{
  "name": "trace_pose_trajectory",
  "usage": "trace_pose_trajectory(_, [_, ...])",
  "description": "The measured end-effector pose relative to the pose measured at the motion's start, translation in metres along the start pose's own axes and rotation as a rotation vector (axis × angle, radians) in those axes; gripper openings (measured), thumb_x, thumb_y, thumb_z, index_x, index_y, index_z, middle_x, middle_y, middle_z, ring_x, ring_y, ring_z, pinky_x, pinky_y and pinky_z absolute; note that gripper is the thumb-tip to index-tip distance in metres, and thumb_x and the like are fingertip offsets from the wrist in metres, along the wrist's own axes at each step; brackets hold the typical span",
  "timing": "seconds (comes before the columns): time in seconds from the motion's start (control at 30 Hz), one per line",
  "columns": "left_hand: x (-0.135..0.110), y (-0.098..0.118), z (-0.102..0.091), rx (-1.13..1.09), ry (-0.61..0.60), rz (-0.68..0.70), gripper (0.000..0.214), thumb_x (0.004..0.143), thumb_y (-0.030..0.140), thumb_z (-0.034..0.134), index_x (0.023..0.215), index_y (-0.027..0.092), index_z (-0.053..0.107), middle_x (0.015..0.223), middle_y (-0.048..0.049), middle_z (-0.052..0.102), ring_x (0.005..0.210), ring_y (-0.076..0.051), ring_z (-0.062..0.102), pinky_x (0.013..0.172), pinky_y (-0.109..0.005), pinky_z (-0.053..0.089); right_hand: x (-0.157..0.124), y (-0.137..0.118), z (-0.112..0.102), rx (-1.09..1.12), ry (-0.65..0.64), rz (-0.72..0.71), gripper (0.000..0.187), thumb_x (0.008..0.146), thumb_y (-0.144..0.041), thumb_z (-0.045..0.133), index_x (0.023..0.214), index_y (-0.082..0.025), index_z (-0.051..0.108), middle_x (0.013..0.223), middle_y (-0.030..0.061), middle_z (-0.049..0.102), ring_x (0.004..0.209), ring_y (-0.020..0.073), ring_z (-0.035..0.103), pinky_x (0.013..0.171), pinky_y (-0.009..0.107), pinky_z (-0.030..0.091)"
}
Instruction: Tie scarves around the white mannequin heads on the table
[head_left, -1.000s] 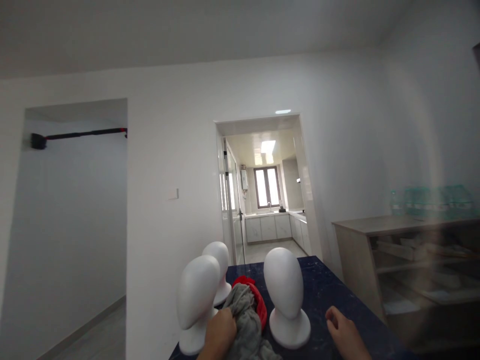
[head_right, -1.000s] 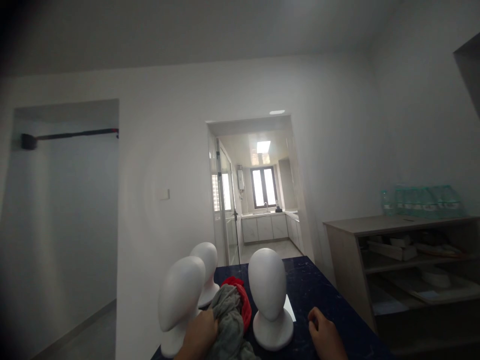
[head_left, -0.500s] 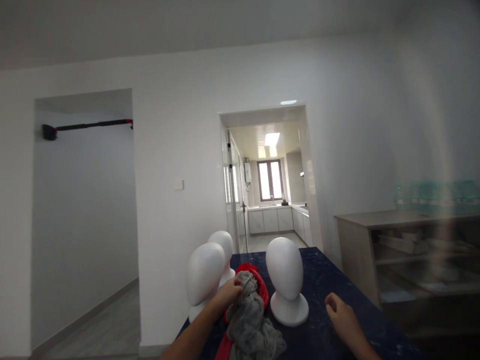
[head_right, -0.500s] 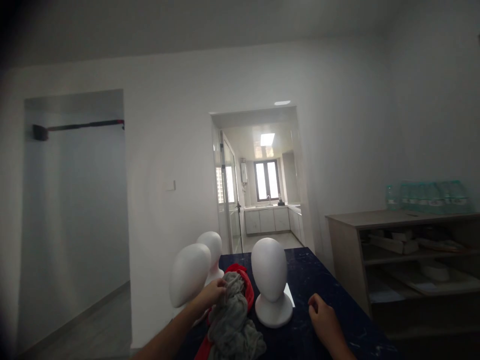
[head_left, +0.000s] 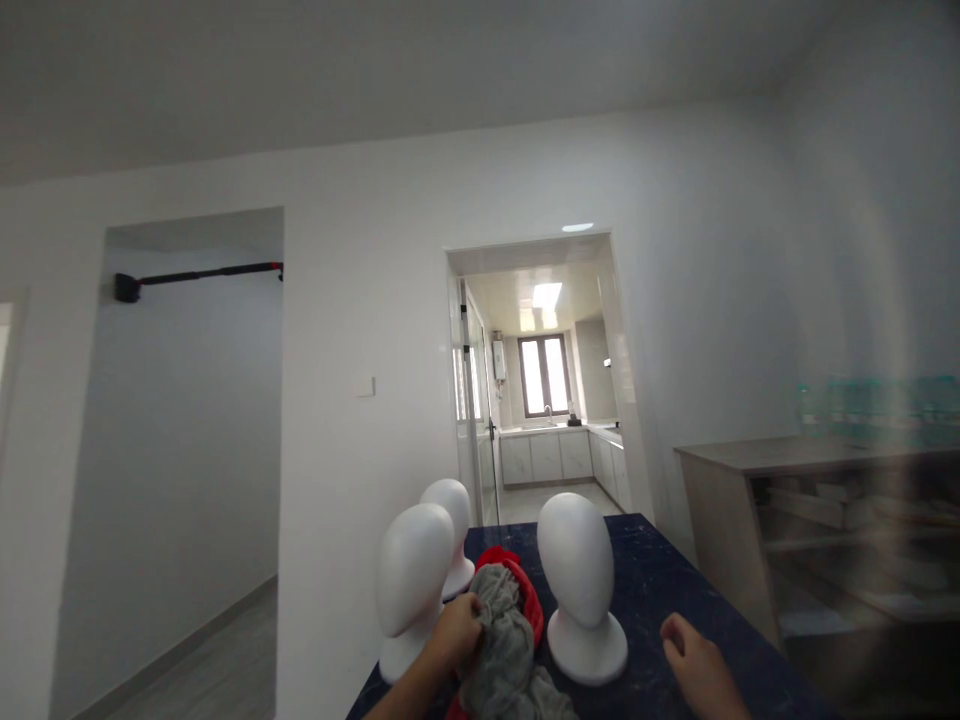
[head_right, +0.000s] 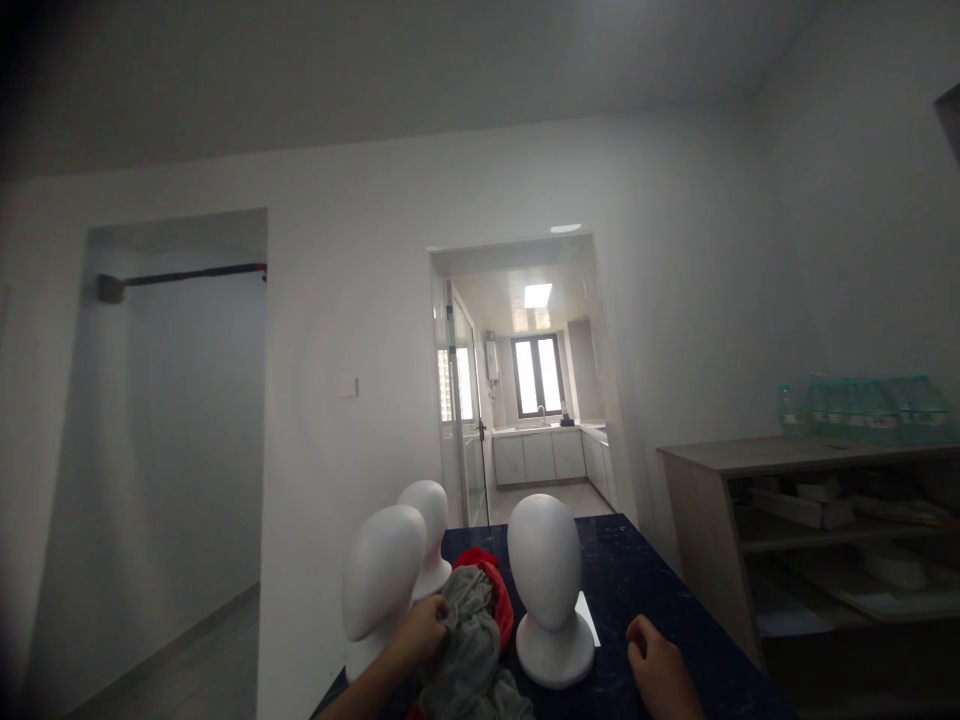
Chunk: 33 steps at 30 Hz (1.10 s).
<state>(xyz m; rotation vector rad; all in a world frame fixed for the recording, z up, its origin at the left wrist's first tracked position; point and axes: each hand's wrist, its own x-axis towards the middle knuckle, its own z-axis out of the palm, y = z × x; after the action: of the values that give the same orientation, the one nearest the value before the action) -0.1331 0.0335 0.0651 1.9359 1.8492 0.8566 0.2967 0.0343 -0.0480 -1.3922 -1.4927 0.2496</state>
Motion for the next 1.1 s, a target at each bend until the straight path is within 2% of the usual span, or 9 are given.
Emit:
trace_pose_trajectory(0.23, [0.009,0.029,-0.029,-0.396,0.028,0.133,0.026,0.090,0.030,0.047,0.102,0.018,0.067,0.091,-0.0042,0.076,0.088,-0.021,0.069,0.080,-0.031,0.053,0.004,-0.006,-0.011,-0.075,0.108,0.008,0.021,0.087,-0.034,0.045,0.092,-0.027,0.065,0.081,0.0060,0.080,0.075,0.0261,0.078,0.069,0.034,0.052])
trace_pose_trajectory(0.37, [-0.014,0.059,-0.051,-0.794,-0.163,0.183,0.033,0.089,0.047,0.066,0.105,0.018,0.069,0.090,-0.0039,0.076,0.082,-0.019,0.068,0.077,-0.030,0.051,-0.012,-0.069,-0.021,-0.108,0.352,-0.254,0.030,0.095,-0.043,0.051,0.107,-0.025,0.071,0.095,0.0102,0.082,0.083,0.0279,0.077,0.076,0.037,0.057])
trace_pose_trajectory(0.43, [-0.029,0.074,-0.062,-0.893,-0.332,0.204,0.036,0.085,0.049,0.077,0.102,0.017,0.071,0.094,-0.0054,0.077,0.087,-0.020,0.069,0.083,-0.031,0.051,-0.033,-0.119,-0.014,-0.060,0.217,-0.470,0.028,0.096,-0.038,0.054,0.112,-0.025,0.074,0.093,0.0086,0.081,0.081,0.0248,0.076,0.078,0.036,0.058])
trace_pose_trajectory(0.5, [-0.043,0.088,-0.070,-0.917,-0.486,0.207,0.038,0.084,0.048,0.081,0.103,0.016,0.074,0.100,-0.0074,0.078,0.092,-0.021,0.071,0.088,-0.032,0.051,-0.053,-0.170,0.002,0.028,-0.098,-0.554,0.038,0.092,-0.024,0.055,0.127,-0.028,0.071,0.109,0.0070,0.080,0.092,0.0216,0.077,0.084,0.032,0.060])
trace_pose_trajectory(0.6, [-0.060,0.103,-0.075,-0.888,-0.679,0.166,0.038,0.080,0.042,0.086,0.106,0.016,0.076,0.100,-0.0068,0.078,0.091,-0.021,0.071,0.088,-0.032,0.051,-0.068,-0.226,0.028,0.246,-0.237,-0.437,0.085,0.078,-0.015,0.062,0.160,-0.026,0.043,0.156,0.0105,0.058,0.142,0.0265,0.057,0.116,0.041,0.049])
trace_pose_trajectory(0.67, [-0.067,0.108,-0.075,-0.846,-0.760,0.133,0.038,0.075,0.037,0.090,0.104,0.016,0.078,0.096,-0.0047,0.078,0.087,-0.019,0.070,0.085,-0.030,0.050,-0.066,-0.246,0.039,0.369,-0.287,-0.352,0.093,0.074,-0.015,0.065,0.162,-0.024,0.040,0.157,0.0108,0.059,0.144,0.0292,0.055,0.119,0.045,0.045])
trace_pose_trajectory(0.83, [-0.080,0.096,-0.068,-0.845,-0.703,0.097,0.040,0.074,0.044,0.090,0.099,0.017,0.075,0.093,-0.0023,0.074,0.085,-0.018,0.067,0.082,-0.029,0.049,-0.048,-0.258,0.040,0.470,-0.520,-0.249,0.035,0.080,-0.020,0.060,0.106,-0.023,0.083,0.098,0.0046,0.084,0.091,0.0274,0.074,0.081,0.036,0.053])
trace_pose_trajectory(0.93, [-0.087,0.076,-0.064,-0.894,-0.625,0.095,0.052,0.077,0.060,0.085,0.109,0.022,0.072,0.095,-0.0013,0.072,0.085,-0.016,0.066,0.079,-0.027,0.050,-0.046,-0.254,0.041,0.608,-0.633,-0.142,0.029,0.079,-0.023,0.062,0.099,-0.022,0.083,0.094,0.0028,0.083,0.089,0.0255,0.073,0.074,0.032,0.050])
trace_pose_trajectory(1.1, [-0.099,0.044,-0.056,-0.535,-0.822,0.092,0.080,0.054,0.059,0.097,0.123,0.027,0.072,0.095,0.0005,0.074,0.072,-0.017,0.065,0.065,-0.027,0.052,-0.057,-0.243,0.051,0.875,-0.766,0.110,0.024,0.080,-0.031,0.065,0.097,-0.020,0.077,0.088,0.0014,0.080,0.077,0.0202,0.071,0.074,0.032,0.052])
